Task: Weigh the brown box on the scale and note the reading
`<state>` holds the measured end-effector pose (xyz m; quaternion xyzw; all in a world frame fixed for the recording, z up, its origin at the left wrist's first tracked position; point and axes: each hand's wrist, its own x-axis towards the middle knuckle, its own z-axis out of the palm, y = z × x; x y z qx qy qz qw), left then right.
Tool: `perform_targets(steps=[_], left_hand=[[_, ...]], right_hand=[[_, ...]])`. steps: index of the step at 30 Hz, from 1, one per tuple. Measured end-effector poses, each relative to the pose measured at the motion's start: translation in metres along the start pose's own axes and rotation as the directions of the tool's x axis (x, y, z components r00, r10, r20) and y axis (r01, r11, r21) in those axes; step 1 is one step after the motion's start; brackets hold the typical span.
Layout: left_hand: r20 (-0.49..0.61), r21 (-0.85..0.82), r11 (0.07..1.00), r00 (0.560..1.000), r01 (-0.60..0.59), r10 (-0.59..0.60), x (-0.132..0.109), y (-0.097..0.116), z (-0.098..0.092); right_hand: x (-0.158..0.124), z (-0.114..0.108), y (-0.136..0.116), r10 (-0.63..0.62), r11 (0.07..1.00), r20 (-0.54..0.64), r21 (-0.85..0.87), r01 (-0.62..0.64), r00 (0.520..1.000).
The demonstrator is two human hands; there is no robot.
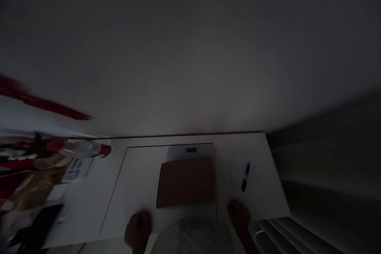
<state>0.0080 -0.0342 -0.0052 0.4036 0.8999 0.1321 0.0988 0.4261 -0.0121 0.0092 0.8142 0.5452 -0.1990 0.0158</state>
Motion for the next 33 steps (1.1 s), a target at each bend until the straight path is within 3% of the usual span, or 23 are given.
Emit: perform_targets(steps=[6,19,33], left_hand=[[0.023,0.011,1.000,1.000,0.005,-0.006,0.0008,0.0039,-0.0024],[-0.046,-0.017,0.999,0.998,-0.045,0.044,-0.0003,0.0020,-0.0002],[0.028,-0.016,1.000,1.000,-0.003,0.003,0.0000,0.0016,-0.0011]], right_hand=[[0.0008,0.0010,0.0008,-0.011,1.000,0.002,0.014,0.011,1.000],[0.0000,0.0064,0.0051,-0.029,0.999,-0.027,-0.020,0.029,0.999],[-0.0003,-0.0019,-0.0005,-0.019,1.000,0.005,-0.024,0.019,1.000]])
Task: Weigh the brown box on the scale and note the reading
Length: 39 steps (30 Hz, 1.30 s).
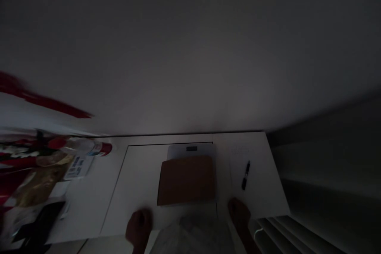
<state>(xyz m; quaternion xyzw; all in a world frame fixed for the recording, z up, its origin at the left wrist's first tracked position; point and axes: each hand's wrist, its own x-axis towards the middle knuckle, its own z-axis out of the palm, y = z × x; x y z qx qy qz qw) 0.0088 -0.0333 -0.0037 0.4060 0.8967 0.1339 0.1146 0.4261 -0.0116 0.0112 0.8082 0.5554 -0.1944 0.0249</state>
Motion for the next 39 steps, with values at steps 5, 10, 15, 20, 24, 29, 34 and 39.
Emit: perform_targets(steps=[5,10,15,20,24,29,34,39], left_hand=[[-0.010,0.018,1.000,1.000,-0.021,0.021,0.000,0.001,-0.001],[-0.028,-0.007,1.000,0.999,-0.030,0.030,0.002,0.002,-0.001],[0.016,-0.030,0.999,1.000,0.020,-0.019,0.004,0.004,-0.001],[-0.015,-0.038,0.999,1.000,0.005,-0.006,0.006,0.007,-0.001],[-0.009,-0.056,0.998,1.000,-0.017,0.017,0.007,0.011,-0.003],[-0.053,-0.058,0.997,0.998,-0.041,0.038,0.008,0.012,0.000],[-0.097,-0.049,0.996,0.993,-0.078,0.073,0.008,0.012,0.003],[-0.052,-0.065,0.996,0.997,-0.053,0.049,0.009,0.018,-0.002]], right_hand=[[0.000,-0.002,-0.002,-0.004,1.000,-0.001,0.027,0.004,1.000],[0.001,-0.005,-0.006,0.018,0.998,-0.009,0.065,-0.017,1.000],[0.002,-0.007,-0.008,0.006,0.998,-0.023,0.064,-0.004,1.000],[0.004,0.000,-0.006,-0.041,0.997,-0.069,0.061,0.045,0.997],[0.006,0.000,-0.006,-0.048,0.998,-0.078,0.039,0.051,0.996],[0.007,-0.006,-0.009,-0.098,0.995,-0.070,0.029,0.100,0.993],[0.008,-0.006,-0.010,-0.095,0.995,-0.091,0.024,0.097,0.991],[0.010,-0.006,-0.011,-0.104,0.994,-0.090,0.036,0.107,0.991]])
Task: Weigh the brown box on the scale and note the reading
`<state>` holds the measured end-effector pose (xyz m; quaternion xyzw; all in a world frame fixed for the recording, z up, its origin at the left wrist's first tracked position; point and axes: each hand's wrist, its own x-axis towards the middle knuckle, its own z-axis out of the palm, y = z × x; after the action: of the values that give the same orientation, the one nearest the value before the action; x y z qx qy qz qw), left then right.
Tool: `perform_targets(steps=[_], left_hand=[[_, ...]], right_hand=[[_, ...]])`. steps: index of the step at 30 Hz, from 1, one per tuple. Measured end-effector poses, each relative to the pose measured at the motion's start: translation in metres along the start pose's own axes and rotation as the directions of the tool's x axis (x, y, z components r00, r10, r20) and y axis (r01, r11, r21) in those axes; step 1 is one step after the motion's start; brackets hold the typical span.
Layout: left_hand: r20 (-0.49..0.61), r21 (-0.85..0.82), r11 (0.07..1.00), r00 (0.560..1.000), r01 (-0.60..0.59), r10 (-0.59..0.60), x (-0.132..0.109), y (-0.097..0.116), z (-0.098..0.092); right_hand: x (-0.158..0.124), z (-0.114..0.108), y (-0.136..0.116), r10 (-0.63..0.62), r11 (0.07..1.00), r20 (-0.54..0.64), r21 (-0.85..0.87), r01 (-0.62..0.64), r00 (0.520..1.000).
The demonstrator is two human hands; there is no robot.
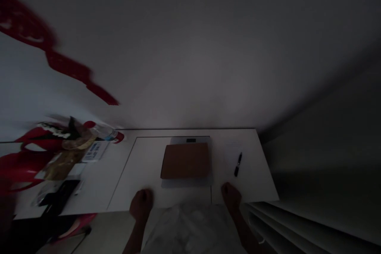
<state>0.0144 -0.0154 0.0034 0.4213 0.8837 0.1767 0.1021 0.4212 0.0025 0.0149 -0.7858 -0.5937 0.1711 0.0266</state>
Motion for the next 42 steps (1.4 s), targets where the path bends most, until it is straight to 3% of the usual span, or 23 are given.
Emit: perform_targets(steps=[5,9,12,15,17,19,22,25,28,31,37,42], left_hand=[[0.092,-0.068,0.991,0.990,0.117,-0.111,0.005,0.010,-0.010],[0.062,-0.299,0.938,0.984,0.176,-0.165,0.017,0.024,-0.020],[0.050,-0.542,0.818,0.979,0.191,-0.196,0.027,0.043,-0.029],[0.167,-0.759,0.616,0.977,0.213,-0.131,0.033,0.067,-0.039],[0.253,-0.830,0.507,0.967,0.232,-0.029,0.035,0.081,-0.044],[0.330,-0.840,0.468,0.943,0.273,0.043,0.035,0.092,-0.047],[0.417,-0.808,0.488,0.905,0.329,0.081,0.036,0.101,-0.043],[0.462,-0.767,0.532,0.884,0.358,0.071,0.039,0.104,-0.035],[0.516,-0.731,0.557,0.854,0.394,0.072,0.040,0.104,-0.034],[0.557,-0.717,0.540,0.828,0.442,0.062,0.032,0.111,-0.045],[0.564,-0.732,0.511,0.821,0.450,0.084,0.010,0.141,-0.078],[0.521,-0.735,0.532,0.852,0.421,0.045,0.003,0.155,-0.089]], right_hand=[[0.001,-0.001,-0.001,-0.007,1.000,-0.009,0.012,0.007,1.000],[0.001,0.001,0.001,-0.015,0.999,-0.039,0.051,0.017,0.999],[0.000,0.001,0.002,-0.016,0.991,-0.085,0.130,0.027,0.996],[0.003,-0.009,-0.006,0.036,0.945,-0.184,0.327,0.027,0.982],[0.010,-0.022,-0.021,0.069,0.855,-0.244,0.514,0.069,0.967],[0.022,-0.034,-0.044,0.043,0.713,-0.262,0.684,0.154,0.964],[0.042,-0.044,-0.081,-0.051,0.504,-0.212,0.838,0.209,0.976],[0.057,-0.041,-0.106,-0.105,0.416,-0.108,0.898,0.143,0.989],[0.061,-0.034,-0.116,-0.152,0.382,-0.053,0.918,0.108,0.987],[0.060,-0.035,-0.117,-0.173,0.364,0.026,0.931,0.040,0.985],[0.051,-0.053,-0.127,-0.229,0.287,0.112,0.957,-0.043,0.967],[0.037,-0.059,-0.139,-0.186,0.313,0.107,0.949,-0.044,0.977]])
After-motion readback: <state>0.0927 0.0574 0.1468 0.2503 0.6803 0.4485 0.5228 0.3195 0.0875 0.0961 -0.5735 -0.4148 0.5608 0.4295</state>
